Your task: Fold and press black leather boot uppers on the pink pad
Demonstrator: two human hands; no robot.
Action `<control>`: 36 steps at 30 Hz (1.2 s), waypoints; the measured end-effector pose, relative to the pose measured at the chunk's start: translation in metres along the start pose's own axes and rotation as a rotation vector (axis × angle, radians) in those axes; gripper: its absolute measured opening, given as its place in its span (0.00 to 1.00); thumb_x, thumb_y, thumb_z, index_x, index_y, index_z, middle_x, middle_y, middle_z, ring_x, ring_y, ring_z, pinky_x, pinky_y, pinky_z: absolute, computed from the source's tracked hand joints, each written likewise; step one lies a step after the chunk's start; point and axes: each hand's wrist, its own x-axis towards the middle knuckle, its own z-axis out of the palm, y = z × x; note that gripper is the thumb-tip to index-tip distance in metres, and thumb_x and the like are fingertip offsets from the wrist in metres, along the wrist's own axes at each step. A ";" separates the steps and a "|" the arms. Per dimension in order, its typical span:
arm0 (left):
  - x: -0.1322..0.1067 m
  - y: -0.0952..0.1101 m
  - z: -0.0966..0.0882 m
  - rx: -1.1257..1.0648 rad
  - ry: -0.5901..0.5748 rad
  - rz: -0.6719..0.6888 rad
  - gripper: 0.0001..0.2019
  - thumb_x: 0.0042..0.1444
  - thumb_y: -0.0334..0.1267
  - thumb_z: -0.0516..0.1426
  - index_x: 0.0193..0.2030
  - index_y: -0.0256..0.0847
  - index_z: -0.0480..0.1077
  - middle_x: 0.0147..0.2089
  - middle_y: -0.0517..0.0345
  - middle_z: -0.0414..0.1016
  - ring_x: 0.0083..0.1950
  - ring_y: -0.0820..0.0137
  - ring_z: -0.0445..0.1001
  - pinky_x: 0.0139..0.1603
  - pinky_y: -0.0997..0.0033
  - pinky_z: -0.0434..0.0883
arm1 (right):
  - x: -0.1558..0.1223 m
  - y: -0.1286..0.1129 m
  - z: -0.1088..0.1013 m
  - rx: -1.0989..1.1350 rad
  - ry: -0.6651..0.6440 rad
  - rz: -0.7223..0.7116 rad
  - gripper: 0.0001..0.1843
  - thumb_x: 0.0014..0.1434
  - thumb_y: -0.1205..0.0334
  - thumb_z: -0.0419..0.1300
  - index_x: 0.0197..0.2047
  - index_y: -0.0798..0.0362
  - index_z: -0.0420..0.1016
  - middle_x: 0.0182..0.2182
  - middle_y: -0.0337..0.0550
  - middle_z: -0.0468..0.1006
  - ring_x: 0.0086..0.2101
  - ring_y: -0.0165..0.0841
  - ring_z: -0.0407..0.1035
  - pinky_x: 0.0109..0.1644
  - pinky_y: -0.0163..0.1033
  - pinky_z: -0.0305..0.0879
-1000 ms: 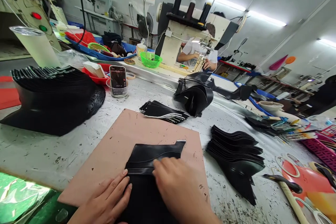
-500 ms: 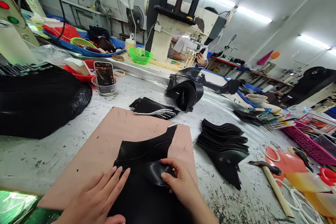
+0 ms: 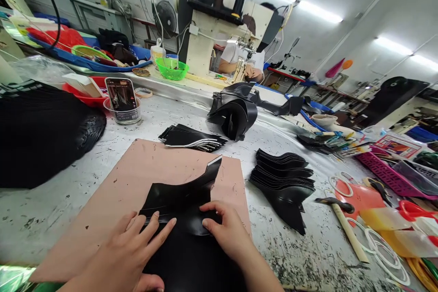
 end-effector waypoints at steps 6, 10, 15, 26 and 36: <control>0.009 -0.005 -0.009 -0.020 -0.002 0.016 0.43 0.40 0.74 0.49 0.56 0.47 0.68 0.50 0.43 0.76 0.46 0.53 0.72 0.52 0.47 0.61 | 0.011 -0.005 -0.001 -0.073 0.037 0.008 0.13 0.47 0.70 0.60 0.37 0.50 0.78 0.39 0.40 0.81 0.42 0.38 0.72 0.50 0.45 0.65; 0.017 0.002 -0.013 -0.080 0.017 0.097 0.48 0.39 0.77 0.45 0.54 0.38 0.71 0.55 0.42 0.72 0.54 0.51 0.69 0.57 0.53 0.61 | 0.010 0.000 0.005 -0.122 0.065 0.016 0.14 0.47 0.73 0.61 0.37 0.51 0.78 0.38 0.41 0.81 0.41 0.37 0.72 0.48 0.44 0.65; 0.024 0.019 -0.006 -0.070 -0.126 0.064 0.53 0.35 0.79 0.44 0.59 0.40 0.64 0.56 0.32 0.69 0.55 0.42 0.69 0.58 0.40 0.59 | 0.004 0.001 0.005 -0.172 0.104 -0.019 0.14 0.48 0.72 0.61 0.39 0.52 0.77 0.40 0.44 0.79 0.44 0.40 0.69 0.51 0.47 0.61; 0.044 0.023 -0.018 -0.183 -0.330 0.220 0.45 0.45 0.68 0.55 0.63 0.38 0.57 0.61 0.34 0.63 0.60 0.44 0.64 0.56 0.43 0.67 | 0.004 0.016 -0.024 -0.064 0.007 0.096 0.10 0.47 0.76 0.60 0.27 0.53 0.66 0.22 0.30 0.67 0.24 0.25 0.63 0.28 0.29 0.61; 0.061 0.035 -0.035 -0.282 -0.484 0.099 0.46 0.38 0.59 0.65 0.63 0.42 0.57 0.60 0.31 0.64 0.60 0.39 0.62 0.56 0.35 0.61 | -0.010 0.017 -0.014 -0.448 0.114 -0.159 0.08 0.50 0.72 0.63 0.33 0.52 0.72 0.32 0.40 0.75 0.35 0.35 0.68 0.38 0.39 0.63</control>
